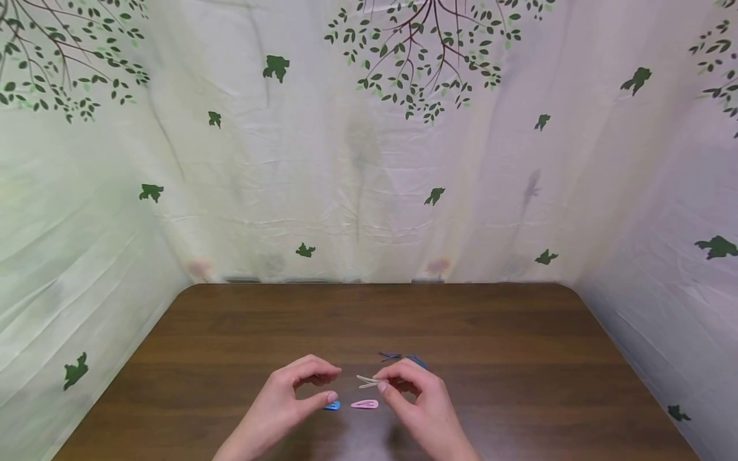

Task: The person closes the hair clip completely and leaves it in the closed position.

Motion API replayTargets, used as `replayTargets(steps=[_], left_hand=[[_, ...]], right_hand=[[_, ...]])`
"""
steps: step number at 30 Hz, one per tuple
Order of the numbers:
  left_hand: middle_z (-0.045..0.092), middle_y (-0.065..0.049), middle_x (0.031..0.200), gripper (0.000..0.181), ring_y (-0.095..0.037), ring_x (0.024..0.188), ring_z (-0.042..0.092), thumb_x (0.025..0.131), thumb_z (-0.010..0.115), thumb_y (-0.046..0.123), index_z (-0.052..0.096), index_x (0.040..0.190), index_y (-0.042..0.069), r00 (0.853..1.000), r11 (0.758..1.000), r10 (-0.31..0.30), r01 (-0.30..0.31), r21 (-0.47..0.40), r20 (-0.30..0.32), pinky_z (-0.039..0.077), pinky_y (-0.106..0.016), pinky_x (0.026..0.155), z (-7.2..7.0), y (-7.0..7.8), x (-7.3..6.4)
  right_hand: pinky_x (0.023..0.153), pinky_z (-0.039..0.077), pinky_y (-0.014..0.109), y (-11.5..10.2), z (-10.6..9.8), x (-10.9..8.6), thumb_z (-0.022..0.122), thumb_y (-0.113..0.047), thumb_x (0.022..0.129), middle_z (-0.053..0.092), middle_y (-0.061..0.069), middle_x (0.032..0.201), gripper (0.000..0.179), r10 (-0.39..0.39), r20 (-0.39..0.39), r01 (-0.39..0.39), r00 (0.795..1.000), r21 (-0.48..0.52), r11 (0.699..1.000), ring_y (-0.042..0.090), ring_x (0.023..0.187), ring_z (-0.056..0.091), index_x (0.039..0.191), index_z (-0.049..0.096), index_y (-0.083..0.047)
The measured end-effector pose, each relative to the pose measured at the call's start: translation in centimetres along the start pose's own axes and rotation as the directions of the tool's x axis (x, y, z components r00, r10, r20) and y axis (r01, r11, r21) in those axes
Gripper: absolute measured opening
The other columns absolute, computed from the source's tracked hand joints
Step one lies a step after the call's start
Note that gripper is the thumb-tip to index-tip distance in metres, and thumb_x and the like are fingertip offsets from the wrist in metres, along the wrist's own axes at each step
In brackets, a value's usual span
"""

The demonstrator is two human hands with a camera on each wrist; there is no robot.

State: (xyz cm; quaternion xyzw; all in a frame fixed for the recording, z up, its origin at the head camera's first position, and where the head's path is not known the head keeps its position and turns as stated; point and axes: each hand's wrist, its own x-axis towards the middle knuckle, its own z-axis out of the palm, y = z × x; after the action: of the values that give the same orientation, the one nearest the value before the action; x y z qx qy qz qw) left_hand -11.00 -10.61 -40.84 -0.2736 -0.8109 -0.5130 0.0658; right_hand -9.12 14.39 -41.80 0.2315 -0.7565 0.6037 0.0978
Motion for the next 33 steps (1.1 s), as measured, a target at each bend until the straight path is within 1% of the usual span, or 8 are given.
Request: replayTargets(steps=[4,6,11,15,22,27,30,33], left_hand=[[0.065,0.016,0.102,0.03,-0.015,0.093,0.064,0.083,0.08,0.017,0.07,0.109,0.027,1.0,1.0,0.018,-0.018,-0.006,-0.003,0.052,-0.031,0.085,0.3,0.6,0.0],[0.065,0.016,0.103,0.031,-0.013,0.093,0.063,0.083,0.081,0.017,0.07,0.11,0.027,1.0,1.0,0.029,-0.029,-0.004,0.0,0.052,-0.03,0.084,0.4,0.9,-0.1],[0.064,0.016,0.104,0.034,-0.013,0.092,0.063,0.081,0.082,0.016,0.07,0.111,0.026,0.997,0.997,0.072,-0.073,0.014,0.005,0.052,-0.029,0.082,0.5,1.3,-0.2],[0.064,0.017,0.104,0.035,-0.013,0.092,0.063,0.081,0.082,0.018,0.069,0.113,0.027,0.996,0.996,0.091,-0.091,0.013,0.005,0.052,-0.029,0.082,0.6,1.5,-0.2],[0.065,0.013,0.101,0.028,-0.009,0.09,0.062,0.084,0.08,0.021,0.071,0.11,0.024,0.985,0.985,0.173,-0.173,0.003,-0.005,0.053,-0.029,0.08,1.0,1.5,-0.2],[0.066,0.012,0.097,0.02,-0.011,0.088,0.065,0.085,0.079,0.018,0.072,0.103,0.023,0.98,0.98,0.197,-0.197,-0.009,-0.016,0.054,-0.029,0.079,1.3,1.3,-0.1],[0.066,0.012,0.096,0.021,-0.01,0.088,0.065,0.083,0.08,0.013,0.073,0.102,0.021,0.977,0.977,0.213,-0.213,0.006,-0.025,0.054,-0.029,0.078,1.5,1.2,-0.1],[0.065,0.013,0.097,0.024,-0.008,0.088,0.064,0.082,0.08,0.011,0.072,0.103,0.021,0.978,0.979,0.205,-0.204,0.021,-0.029,0.054,-0.029,0.078,1.5,1.2,-0.1]], right_hand=[[0.074,0.053,0.029,-0.1,0.1,-0.1,0.067,-0.007,0.094,0.066,0.003,0.096,0.014,-0.026,-0.001,0.026,1.0,-0.033,0.999,0.016,0.087,0.062,0.102,0.07,-0.018],[0.073,0.053,0.029,-0.2,0.2,-0.1,0.068,-0.006,0.092,0.067,-0.001,0.095,0.016,-0.03,-0.002,0.03,1.0,-0.042,0.999,0.015,0.086,0.062,0.101,0.071,-0.02],[0.068,0.052,0.028,-0.5,0.4,-0.2,0.068,-0.002,0.091,0.066,-0.006,0.094,0.02,-0.097,0.011,0.097,0.995,-0.051,0.994,0.014,0.082,0.061,0.101,0.071,-0.019],[0.068,0.052,0.027,-0.5,0.5,-0.1,0.067,0.001,0.091,0.066,-0.005,0.094,0.022,-0.14,0.043,0.142,0.989,-0.046,0.989,0.013,0.082,0.061,0.103,0.07,-0.018],[0.068,0.052,0.027,-0.2,1.0,0.0,0.068,0.001,0.09,0.065,-0.006,0.094,0.026,-0.213,0.082,0.219,0.974,-0.066,0.974,0.011,0.08,0.061,0.104,0.069,-0.021],[0.068,0.053,0.028,-0.3,1.1,0.1,0.067,0.0,0.091,0.065,-0.006,0.095,0.025,-0.213,0.081,0.218,0.974,-0.065,0.974,0.011,0.08,0.061,0.105,0.069,-0.021],[0.068,0.053,0.028,-0.4,1.1,0.1,0.067,-0.002,0.092,0.065,-0.006,0.096,0.023,-0.206,0.081,0.211,0.975,-0.062,0.976,0.011,0.081,0.061,0.104,0.069,-0.021],[0.067,0.052,0.027,-0.5,1.1,0.1,0.067,-0.004,0.093,0.065,-0.005,0.096,0.021,-0.21,0.078,0.215,0.975,-0.071,0.974,0.012,0.081,0.061,0.104,0.069,-0.021]])
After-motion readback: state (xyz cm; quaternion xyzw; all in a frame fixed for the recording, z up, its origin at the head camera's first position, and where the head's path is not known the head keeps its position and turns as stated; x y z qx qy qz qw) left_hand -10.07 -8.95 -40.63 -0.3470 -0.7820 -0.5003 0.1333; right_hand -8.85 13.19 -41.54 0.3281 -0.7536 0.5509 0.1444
